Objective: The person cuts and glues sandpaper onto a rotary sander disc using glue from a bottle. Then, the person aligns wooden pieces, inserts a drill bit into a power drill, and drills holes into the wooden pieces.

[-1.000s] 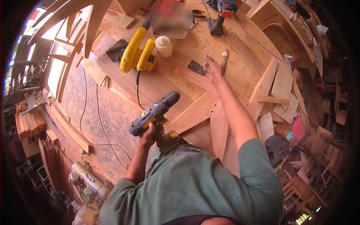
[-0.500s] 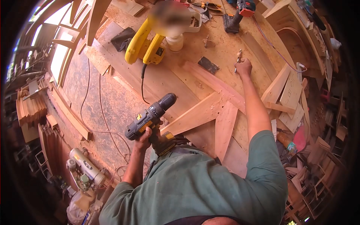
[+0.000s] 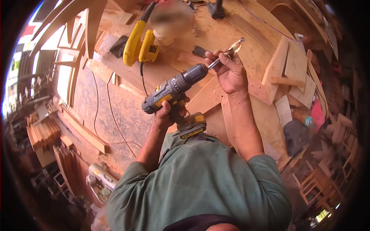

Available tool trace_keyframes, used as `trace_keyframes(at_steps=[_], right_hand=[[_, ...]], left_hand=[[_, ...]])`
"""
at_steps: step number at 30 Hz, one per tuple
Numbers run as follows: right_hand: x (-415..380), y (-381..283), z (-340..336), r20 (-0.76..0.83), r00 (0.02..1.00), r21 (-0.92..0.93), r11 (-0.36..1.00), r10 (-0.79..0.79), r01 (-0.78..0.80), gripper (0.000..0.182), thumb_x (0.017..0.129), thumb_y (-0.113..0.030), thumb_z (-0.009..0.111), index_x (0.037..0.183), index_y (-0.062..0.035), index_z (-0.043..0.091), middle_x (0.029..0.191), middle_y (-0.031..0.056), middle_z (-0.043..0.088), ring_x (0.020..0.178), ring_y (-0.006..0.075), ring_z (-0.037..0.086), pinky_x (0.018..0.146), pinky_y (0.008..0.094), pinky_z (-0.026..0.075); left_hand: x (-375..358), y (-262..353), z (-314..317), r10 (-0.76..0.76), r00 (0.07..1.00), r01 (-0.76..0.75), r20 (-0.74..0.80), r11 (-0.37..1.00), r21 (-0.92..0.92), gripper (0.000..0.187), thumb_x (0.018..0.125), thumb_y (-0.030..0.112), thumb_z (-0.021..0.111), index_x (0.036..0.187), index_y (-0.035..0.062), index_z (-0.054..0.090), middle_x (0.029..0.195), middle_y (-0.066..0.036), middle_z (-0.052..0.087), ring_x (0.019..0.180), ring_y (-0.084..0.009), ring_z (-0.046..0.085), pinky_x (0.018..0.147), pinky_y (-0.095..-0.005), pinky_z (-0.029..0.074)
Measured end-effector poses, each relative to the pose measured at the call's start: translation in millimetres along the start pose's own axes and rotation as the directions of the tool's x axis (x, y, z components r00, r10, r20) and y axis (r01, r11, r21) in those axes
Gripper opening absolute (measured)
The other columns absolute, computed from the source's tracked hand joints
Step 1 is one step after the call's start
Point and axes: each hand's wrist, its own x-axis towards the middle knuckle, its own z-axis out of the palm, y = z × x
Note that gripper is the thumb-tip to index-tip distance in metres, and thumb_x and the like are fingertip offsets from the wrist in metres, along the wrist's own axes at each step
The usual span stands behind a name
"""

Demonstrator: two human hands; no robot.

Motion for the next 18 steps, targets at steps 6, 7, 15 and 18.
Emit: trace_keyframes(at_steps=[6,7,15,18], right_hand=[[-36,-32,35,0.013,0.977,-0.001,0.977,-0.212,0.212,0.021,0.098,0.006,0.057,0.115,-0.0063,0.058,0.104,0.0149,0.073,0.111,0.0354,0.070,0.096,0.0450,0.061],[-41,-36,39,0.014,0.971,-0.015,0.971,-0.239,0.240,0.017,0.099,0.005,0.056,0.112,-0.0056,0.059,0.103,0.0149,0.073,0.111,0.0352,0.070,0.095,0.0439,0.062],[-84,-54,44,0.020,0.949,-0.056,0.947,-0.315,0.316,0.011,0.098,0.001,0.061,0.107,-0.0057,0.059,0.104,0.0164,0.074,0.110,0.0343,0.071,0.093,0.0424,0.062],[-94,-58,42,0.044,0.922,-0.081,0.919,-0.384,0.387,0.010,0.098,0.000,0.063,0.105,-0.0060,0.059,0.104,0.0171,0.074,0.109,0.0346,0.072,0.097,0.0436,0.059]], left_hand=[[10,-8,28,-0.066,0.992,0.071,0.105,0.996,-0.051,0.093,0.080,0.063,0.079,0.140,-0.0003,0.048,0.114,-0.018,0.068,0.071,-0.0201,0.065,0.065,-0.0322,0.057],[11,-9,30,-0.077,0.989,0.084,0.125,0.995,-0.054,0.094,0.080,0.064,0.079,0.141,-0.0001,0.048,0.114,-0.018,0.068,0.070,-0.0201,0.065,0.064,-0.0320,0.057],[5,-19,56,-0.154,0.963,0.152,0.220,0.988,0.029,0.101,0.078,0.069,0.076,0.146,0.0024,0.042,0.113,-0.014,0.064,0.067,-0.0163,0.061,0.064,-0.0338,0.054],[5,-24,68,-0.151,0.957,0.157,0.248,0.988,-0.003,0.097,0.079,0.065,0.078,0.144,0.0019,0.044,0.113,-0.017,0.066,0.068,-0.0184,0.063,0.063,-0.0322,0.056]])
